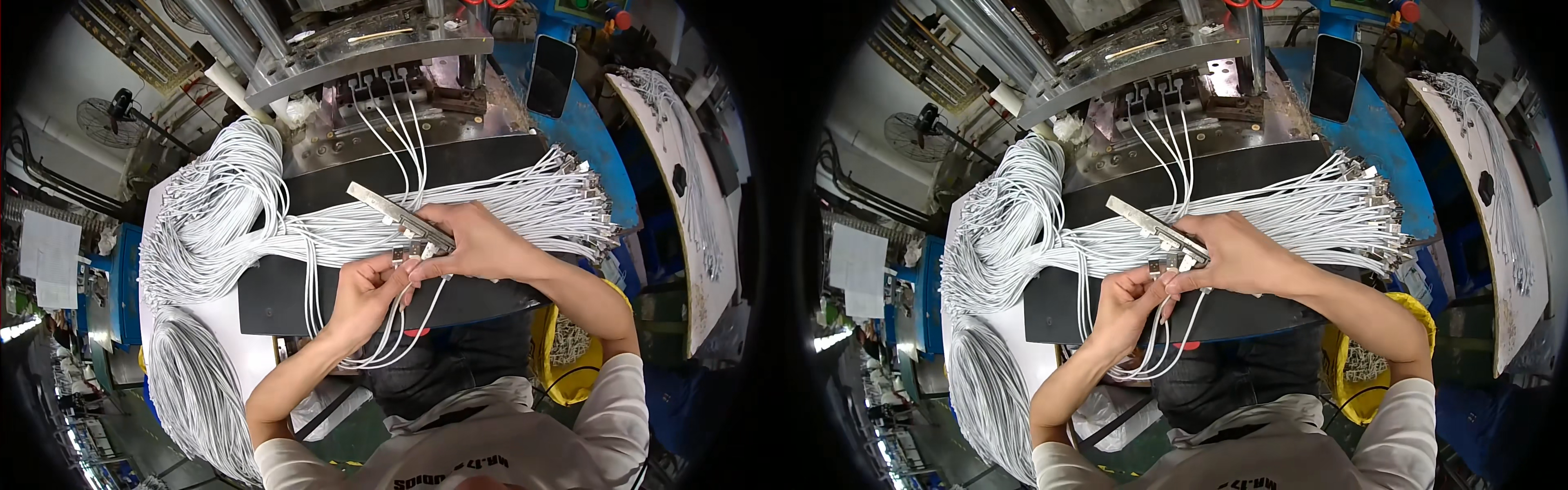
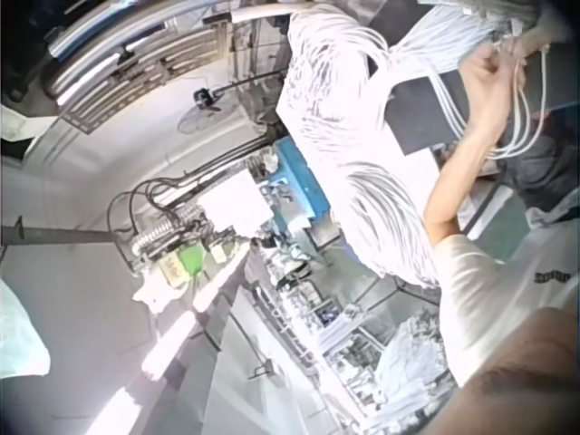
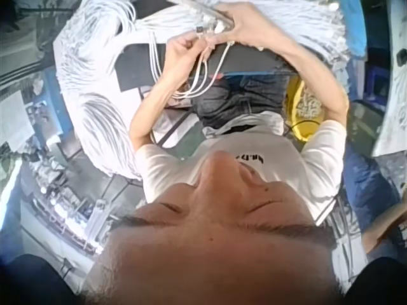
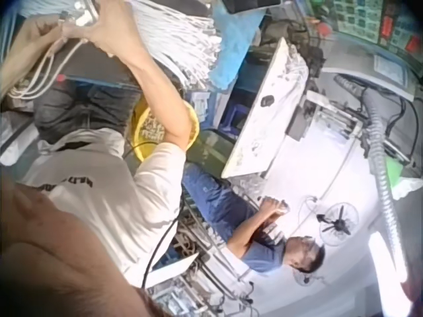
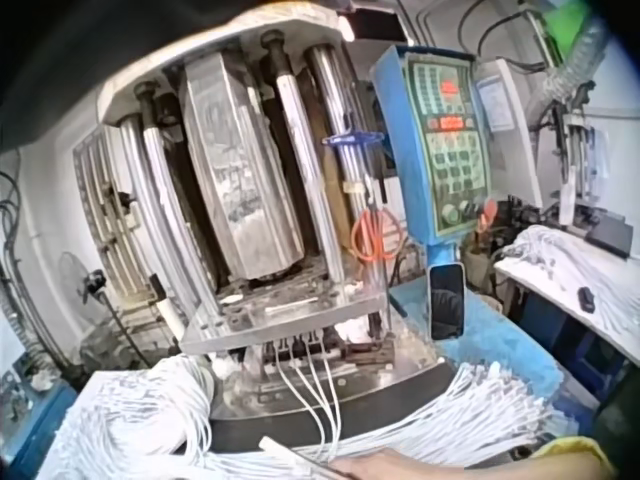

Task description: The person aligns cables on a table, fits connector pieces onto the cable ends using a metal fixture, loads the cable ends into a molding machine press, operates the machine, and removes the finished cables.

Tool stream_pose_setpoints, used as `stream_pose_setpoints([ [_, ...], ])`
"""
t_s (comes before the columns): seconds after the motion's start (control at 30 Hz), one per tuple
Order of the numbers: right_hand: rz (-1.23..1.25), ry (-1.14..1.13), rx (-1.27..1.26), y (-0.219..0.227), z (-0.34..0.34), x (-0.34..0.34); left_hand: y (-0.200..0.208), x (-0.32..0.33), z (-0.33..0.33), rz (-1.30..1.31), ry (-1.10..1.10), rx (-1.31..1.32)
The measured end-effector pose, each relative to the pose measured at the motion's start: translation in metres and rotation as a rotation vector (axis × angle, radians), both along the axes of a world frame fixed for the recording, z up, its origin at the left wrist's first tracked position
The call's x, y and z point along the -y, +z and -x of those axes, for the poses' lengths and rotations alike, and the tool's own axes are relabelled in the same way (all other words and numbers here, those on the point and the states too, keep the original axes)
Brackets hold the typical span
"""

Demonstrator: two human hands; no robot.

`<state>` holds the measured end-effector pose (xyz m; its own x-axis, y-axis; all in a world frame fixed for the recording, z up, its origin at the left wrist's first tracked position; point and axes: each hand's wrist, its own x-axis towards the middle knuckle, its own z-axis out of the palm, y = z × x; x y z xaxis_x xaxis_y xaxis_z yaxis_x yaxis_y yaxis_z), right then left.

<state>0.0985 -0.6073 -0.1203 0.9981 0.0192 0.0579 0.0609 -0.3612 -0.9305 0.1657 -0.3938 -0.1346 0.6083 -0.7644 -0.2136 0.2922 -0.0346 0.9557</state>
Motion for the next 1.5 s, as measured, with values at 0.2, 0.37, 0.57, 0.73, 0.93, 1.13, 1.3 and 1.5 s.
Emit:
stream_pose_setpoints([
  [0.2,-0.040,-0.003,-0.267,0.023,0.000,0.001,0.001,-0.004,0.000,-0.036,-0.008,0.085],
  [0.37,0.212,-0.010,0.309,-0.018,-0.007,-0.005,-0.001,-0.002,0.004,-0.033,0.031,0.100],
  [0.57,-0.104,0.030,-0.318,0.029,0.004,0.002,0.013,-0.004,0.000,-0.056,-0.033,-0.065],
  [0.73,-0.023,0.145,-0.208,0.017,0.006,0.018,0.010,-0.006,-0.003,-0.075,-0.103,-0.025],
  [0.93,0.104,0.227,-0.022,0.008,0.001,0.019,0.006,-0.007,-0.004,-0.098,-0.135,-0.017],
  [1.13,-0.045,0.055,-0.349,0.028,0.007,0.001,0.011,-0.005,-0.001,-0.006,-0.118,-0.038],
  [1.3,0.114,0.191,-0.324,0.040,0.005,0.012,0.016,-0.007,-0.006,-0.085,-0.166,-0.083],
  [1.5,0.206,0.278,-0.260,0.046,0.021,0.033,0.025,-0.002,0.000,-0.222,-0.284,0.036],
])
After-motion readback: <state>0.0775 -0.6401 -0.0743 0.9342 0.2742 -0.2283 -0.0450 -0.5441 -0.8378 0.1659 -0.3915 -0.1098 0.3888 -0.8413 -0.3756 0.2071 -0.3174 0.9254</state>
